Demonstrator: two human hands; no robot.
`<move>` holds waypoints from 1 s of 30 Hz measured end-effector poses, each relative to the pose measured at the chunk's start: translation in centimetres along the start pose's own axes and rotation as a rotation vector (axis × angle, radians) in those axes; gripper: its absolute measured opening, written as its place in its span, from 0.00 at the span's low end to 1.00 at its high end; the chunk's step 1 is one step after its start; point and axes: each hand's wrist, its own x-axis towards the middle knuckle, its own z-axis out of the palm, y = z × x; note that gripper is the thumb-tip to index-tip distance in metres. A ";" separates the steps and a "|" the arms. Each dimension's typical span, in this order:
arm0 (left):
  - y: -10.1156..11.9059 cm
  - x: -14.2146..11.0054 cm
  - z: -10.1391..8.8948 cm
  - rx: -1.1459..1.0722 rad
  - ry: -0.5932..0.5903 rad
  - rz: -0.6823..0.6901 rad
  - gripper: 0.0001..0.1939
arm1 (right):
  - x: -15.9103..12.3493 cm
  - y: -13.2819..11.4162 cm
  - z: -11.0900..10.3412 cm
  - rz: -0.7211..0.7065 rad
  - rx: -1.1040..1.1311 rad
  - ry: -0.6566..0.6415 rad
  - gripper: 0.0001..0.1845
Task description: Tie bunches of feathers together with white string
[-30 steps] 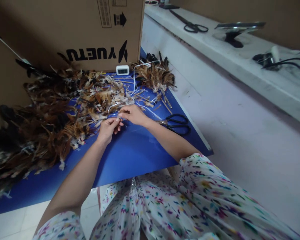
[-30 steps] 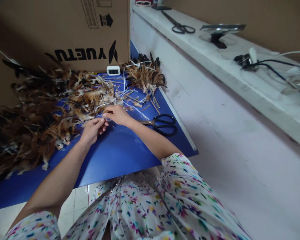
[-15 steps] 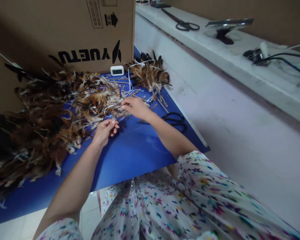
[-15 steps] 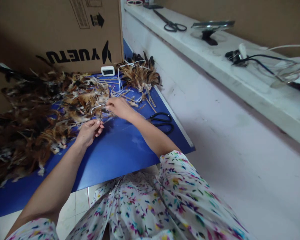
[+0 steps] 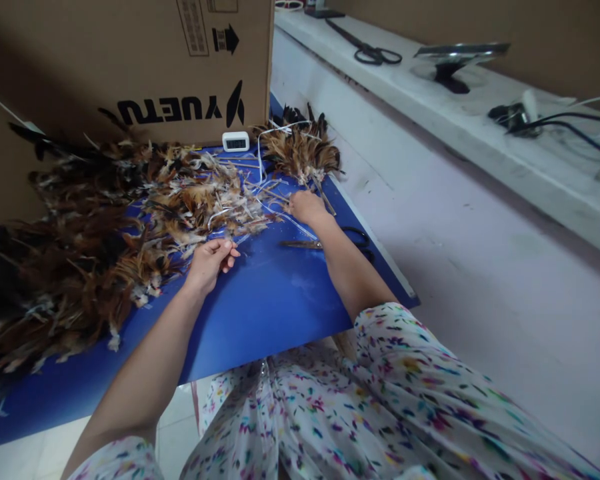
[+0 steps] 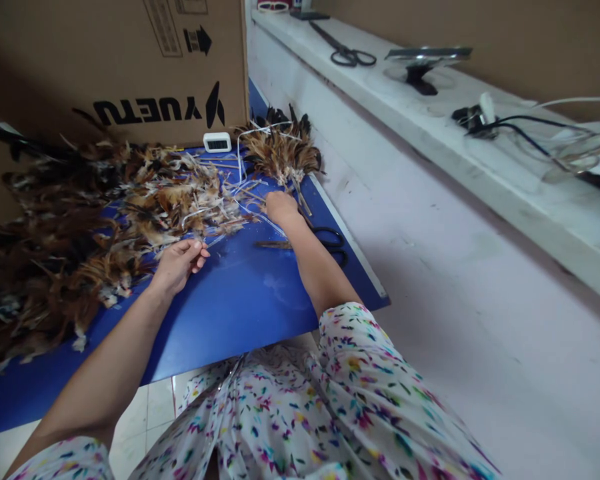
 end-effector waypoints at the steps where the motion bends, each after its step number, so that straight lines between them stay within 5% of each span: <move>1: 0.0 0.0 0.0 0.002 0.000 0.001 0.20 | 0.1 0.0 0.1 -0.004 -0.008 -0.010 0.14; 6: 0.0 0.0 0.1 -0.015 0.008 0.000 0.19 | 0.5 0.5 0.0 -0.047 0.144 0.050 0.10; 10: 0.2 -0.1 0.2 -0.057 0.019 -0.002 0.20 | 0.4 0.0 -0.7 -0.111 0.684 0.133 0.07; 16: 0.5 -0.2 0.5 -0.112 0.046 -0.013 0.17 | -1.6 -3.3 -1.8 -0.148 1.379 -0.134 0.12; 21: 0.6 -0.4 0.6 -0.154 0.064 -0.027 0.14 | -3.5 -6.0 -1.2 -0.242 1.458 -0.304 0.13; 30: 0.9 -0.7 0.9 -0.182 0.057 -0.077 0.18 | -5.0 -8.6 0.6 -0.389 1.316 -0.301 0.09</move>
